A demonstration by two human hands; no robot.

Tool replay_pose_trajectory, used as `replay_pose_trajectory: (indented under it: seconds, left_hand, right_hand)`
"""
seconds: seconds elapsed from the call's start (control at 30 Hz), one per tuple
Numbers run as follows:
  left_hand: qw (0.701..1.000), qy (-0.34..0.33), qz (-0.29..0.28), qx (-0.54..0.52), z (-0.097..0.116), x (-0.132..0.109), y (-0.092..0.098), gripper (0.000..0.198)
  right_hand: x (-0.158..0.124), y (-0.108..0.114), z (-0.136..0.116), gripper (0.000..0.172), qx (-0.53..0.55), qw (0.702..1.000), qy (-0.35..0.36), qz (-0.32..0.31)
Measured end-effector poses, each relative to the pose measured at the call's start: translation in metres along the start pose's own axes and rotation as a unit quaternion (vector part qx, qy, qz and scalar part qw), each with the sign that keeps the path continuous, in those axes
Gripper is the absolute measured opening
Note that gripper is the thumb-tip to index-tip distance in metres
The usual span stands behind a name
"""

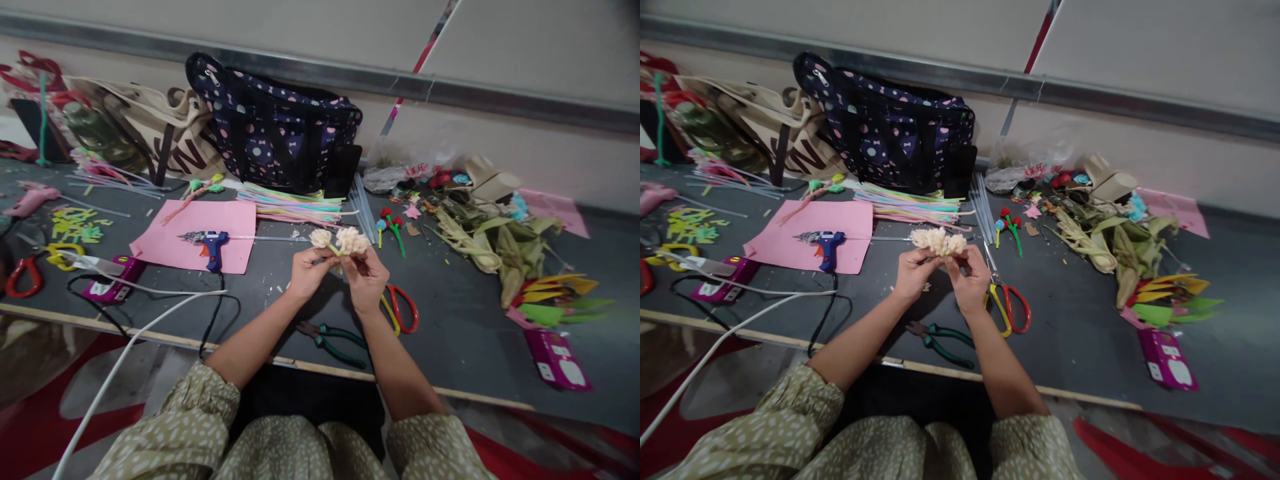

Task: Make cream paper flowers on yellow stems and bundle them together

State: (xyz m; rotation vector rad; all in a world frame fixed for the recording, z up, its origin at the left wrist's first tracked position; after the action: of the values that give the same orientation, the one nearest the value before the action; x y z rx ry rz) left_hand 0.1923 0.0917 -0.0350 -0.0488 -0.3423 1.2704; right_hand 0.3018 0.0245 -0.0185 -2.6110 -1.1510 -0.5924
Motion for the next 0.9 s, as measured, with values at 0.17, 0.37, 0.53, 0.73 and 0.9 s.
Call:
replay_pose_trajectory:
  seconds: [0.17,0.37,0.53,0.73,0.9]
  left_hand:
    - [1.0,0.007,0.012,0.004,0.001,0.001,0.002,0.02]
    - [0.999,0.019,0.036,-0.016,0.0,0.003,0.003,0.017]
    - [0.996,-0.027,0.073,0.036,0.005,0.01,0.014,0.013]
    - [0.978,-0.108,0.137,0.115,0.017,0.027,0.036,0.014]
    - [0.965,-0.13,0.196,0.116,0.018,0.038,0.053,0.012]
  right_hand:
    - [0.0,-0.001,0.0,0.021,-0.023,0.999,-0.022,-0.027]
    - [0.0,-0.002,0.0,0.021,-0.002,0.999,-0.028,-0.033]
    - [0.001,-0.001,0.003,0.02,-0.013,0.999,-0.032,-0.036]
    - [0.002,0.001,0.005,0.021,-0.062,0.997,-0.027,-0.026]
    - [0.001,0.002,0.005,0.018,-0.081,0.996,-0.014,-0.03]
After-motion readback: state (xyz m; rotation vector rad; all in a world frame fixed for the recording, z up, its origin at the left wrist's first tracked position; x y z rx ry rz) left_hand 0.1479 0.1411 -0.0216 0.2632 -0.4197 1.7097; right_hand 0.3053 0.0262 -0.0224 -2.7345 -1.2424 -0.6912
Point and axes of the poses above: each hand's wrist, its own x-axis towards the middle knuckle, its own y-axis out of the back of the hand, z = x × y, the point moved 3 cm from there along x, towards the middle knuckle, and after that the axes turned 4 degrees about z, right-handed, at the moved point
